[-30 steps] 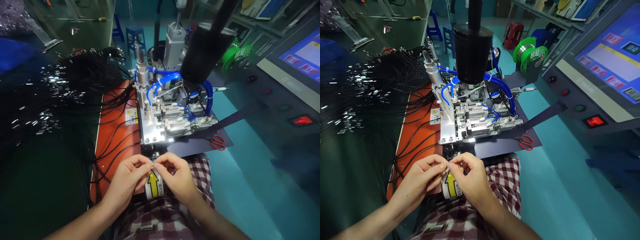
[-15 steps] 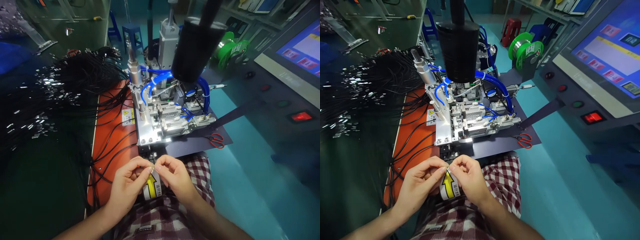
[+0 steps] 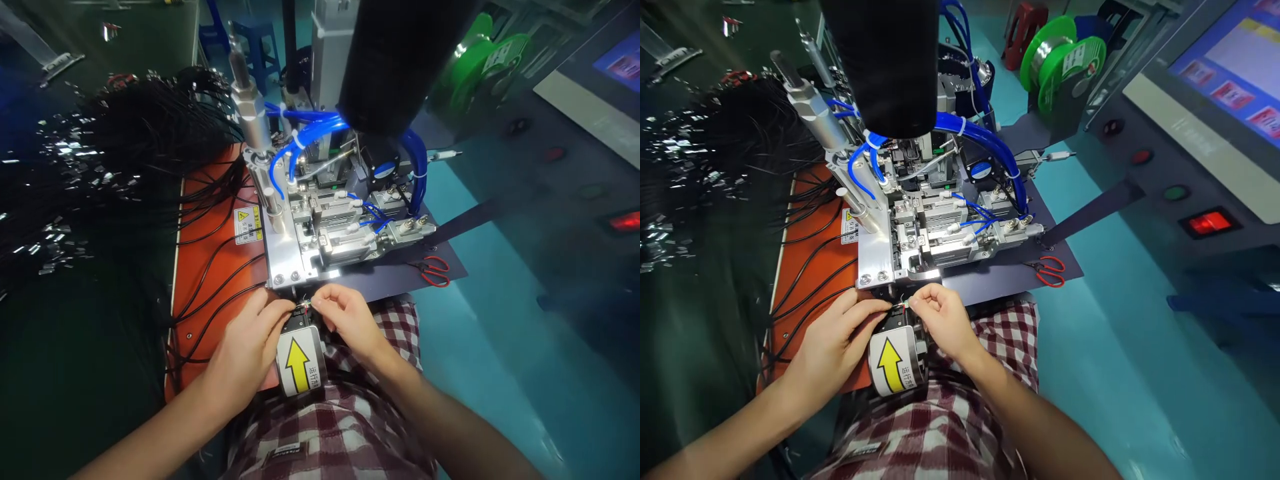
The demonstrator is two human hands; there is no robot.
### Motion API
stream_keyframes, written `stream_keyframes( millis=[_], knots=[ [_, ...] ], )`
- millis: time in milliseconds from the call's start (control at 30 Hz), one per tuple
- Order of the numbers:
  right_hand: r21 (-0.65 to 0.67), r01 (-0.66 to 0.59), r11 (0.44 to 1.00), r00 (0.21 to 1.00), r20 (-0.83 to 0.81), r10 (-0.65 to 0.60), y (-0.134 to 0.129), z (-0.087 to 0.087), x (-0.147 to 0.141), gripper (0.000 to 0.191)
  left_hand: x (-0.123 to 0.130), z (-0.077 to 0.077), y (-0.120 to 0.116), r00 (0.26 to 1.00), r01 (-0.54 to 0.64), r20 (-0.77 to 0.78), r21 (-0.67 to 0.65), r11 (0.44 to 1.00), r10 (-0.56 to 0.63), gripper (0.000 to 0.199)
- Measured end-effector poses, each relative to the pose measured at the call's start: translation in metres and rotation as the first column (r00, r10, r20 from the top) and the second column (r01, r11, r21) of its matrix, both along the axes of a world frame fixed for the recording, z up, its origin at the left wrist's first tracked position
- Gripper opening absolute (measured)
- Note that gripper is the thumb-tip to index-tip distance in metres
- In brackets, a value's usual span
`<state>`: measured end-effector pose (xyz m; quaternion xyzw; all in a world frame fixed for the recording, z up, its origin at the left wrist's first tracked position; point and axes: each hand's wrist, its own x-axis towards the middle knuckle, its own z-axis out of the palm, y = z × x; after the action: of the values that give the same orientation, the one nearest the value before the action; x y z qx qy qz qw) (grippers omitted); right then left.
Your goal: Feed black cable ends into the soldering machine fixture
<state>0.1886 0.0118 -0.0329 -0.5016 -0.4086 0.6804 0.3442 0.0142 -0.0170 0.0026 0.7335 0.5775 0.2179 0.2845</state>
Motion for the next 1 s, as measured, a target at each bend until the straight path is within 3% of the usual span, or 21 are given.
stream_keyframes(
  millis=[133, 333, 767, 1000],
  knots=[
    [-0.019, -0.013, 1.0, 1.0, 0.005, 0.013, 0.001, -0.006, 0.001, 0.021, -0.006, -0.011, -0.001, 0.992, 0.12, -0.04, 0.045, 0.992, -0.119, 0.026],
    [-0.044, -0.015, 0.999, 1.0, 0.007, 0.015, 0.002, -0.004, 0.003, 0.022, -0.009, -0.011, 0.002, 0.966, 0.244, -0.118, 0.119, 0.963, -0.23, 0.033],
    [-0.044, -0.039, 0.998, 0.998, 0.04, 0.041, 0.001, -0.007, 0.004, 0.021, -0.007, -0.014, 0.002, 0.955, 0.274, -0.175, 0.213, 0.938, -0.239, 0.033],
    [0.024, -0.032, 0.999, 0.995, 0.1, 0.029, -0.003, -0.008, 0.003, 0.019, -0.009, -0.016, 0.0, 0.942, 0.29, -0.239, 0.226, 0.93, -0.235, 0.033]
  ],
)
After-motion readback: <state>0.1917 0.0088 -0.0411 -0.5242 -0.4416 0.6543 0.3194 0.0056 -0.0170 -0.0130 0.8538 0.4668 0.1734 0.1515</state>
